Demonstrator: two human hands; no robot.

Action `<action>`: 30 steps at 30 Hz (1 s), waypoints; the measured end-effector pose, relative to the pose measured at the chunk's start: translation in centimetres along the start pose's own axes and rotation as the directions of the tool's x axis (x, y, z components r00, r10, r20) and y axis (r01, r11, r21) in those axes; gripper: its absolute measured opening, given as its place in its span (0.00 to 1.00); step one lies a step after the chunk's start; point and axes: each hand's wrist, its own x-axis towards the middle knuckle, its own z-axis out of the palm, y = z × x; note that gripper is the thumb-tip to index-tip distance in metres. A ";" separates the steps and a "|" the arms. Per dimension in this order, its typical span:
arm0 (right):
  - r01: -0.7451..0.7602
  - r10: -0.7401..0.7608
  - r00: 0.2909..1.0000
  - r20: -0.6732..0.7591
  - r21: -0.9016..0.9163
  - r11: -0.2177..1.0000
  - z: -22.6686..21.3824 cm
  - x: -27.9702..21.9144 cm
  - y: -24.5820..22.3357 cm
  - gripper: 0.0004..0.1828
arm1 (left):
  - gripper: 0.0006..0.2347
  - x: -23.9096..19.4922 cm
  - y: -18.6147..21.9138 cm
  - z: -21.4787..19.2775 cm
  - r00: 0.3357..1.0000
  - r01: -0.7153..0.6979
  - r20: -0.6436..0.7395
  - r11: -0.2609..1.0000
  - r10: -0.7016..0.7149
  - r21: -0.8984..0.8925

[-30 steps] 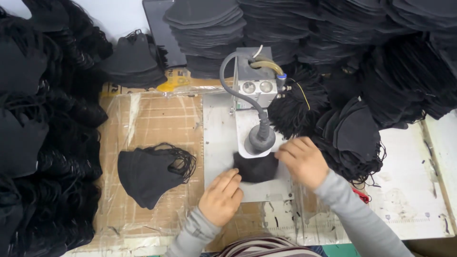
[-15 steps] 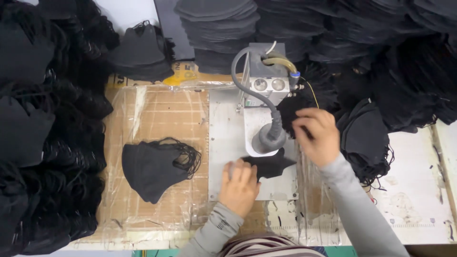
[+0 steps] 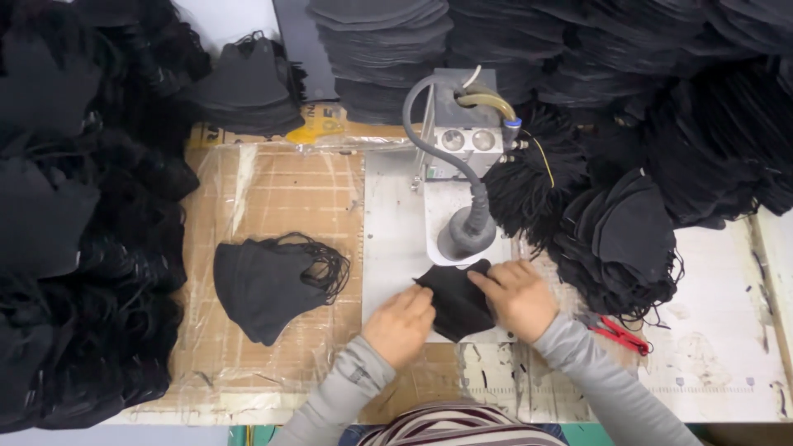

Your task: The person is using an industrial heat-sealing machine to seal the edges of fabric face masks.

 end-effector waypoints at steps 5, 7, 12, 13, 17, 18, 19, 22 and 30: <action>0.088 -0.077 0.992 0.099 -0.112 0.990 1.7 -1.3 -2.3 0.32 | 0.31 2.9 2.4 -5.0 0.929 0.367 0.119 0.911 -0.350 -0.186; 0.051 -0.047 0.995 0.090 -0.046 0.998 3.1 -2.1 -1.7 0.22 | 0.30 3.1 2.3 -3.4 0.910 0.414 0.091 0.902 -0.406 -0.124; -0.595 0.578 0.796 0.177 0.402 0.696 1.9 -1.6 -1.0 0.18 | 0.24 2.6 2.1 -2.0 0.859 0.511 -0.043 0.860 -0.511 -0.010; -0.609 0.619 0.770 0.156 0.468 0.640 2.3 -1.9 -0.3 0.13 | 0.23 2.4 2.0 -1.9 0.864 0.501 -0.062 0.865 -0.500 -0.012; -0.444 0.485 0.875 0.015 0.426 0.788 2.2 0.8 -1.7 0.06 | 0.22 1.2 1.1 -1.0 0.897 0.419 -0.127 0.906 -0.424 -0.063; -0.446 0.486 0.874 0.017 0.426 0.787 2.6 1.1 -1.7 0.06 | 0.22 0.6 0.9 -0.7 0.897 0.420 -0.125 0.905 -0.424 -0.064; -0.330 0.364 0.930 -0.040 0.344 0.879 3.0 1.4 -1.8 0.05 | 0.23 0.0 0.7 -0.3 0.915 0.381 -0.108 0.920 -0.390 -0.094; -0.141 0.159 0.984 -0.081 0.194 0.971 3.8 1.9 -1.8 0.05 | 0.24 -1.0 0.1 -1.4 0.940 0.313 -0.085 0.935 -0.330 -0.165; -0.067 0.067 0.996 -0.057 0.013 0.998 2.6 1.4 -0.8 0.04 | 0.30 1.9 2.2 -2.3 0.885 0.448 -0.056 0.877 -0.462 -0.173</action>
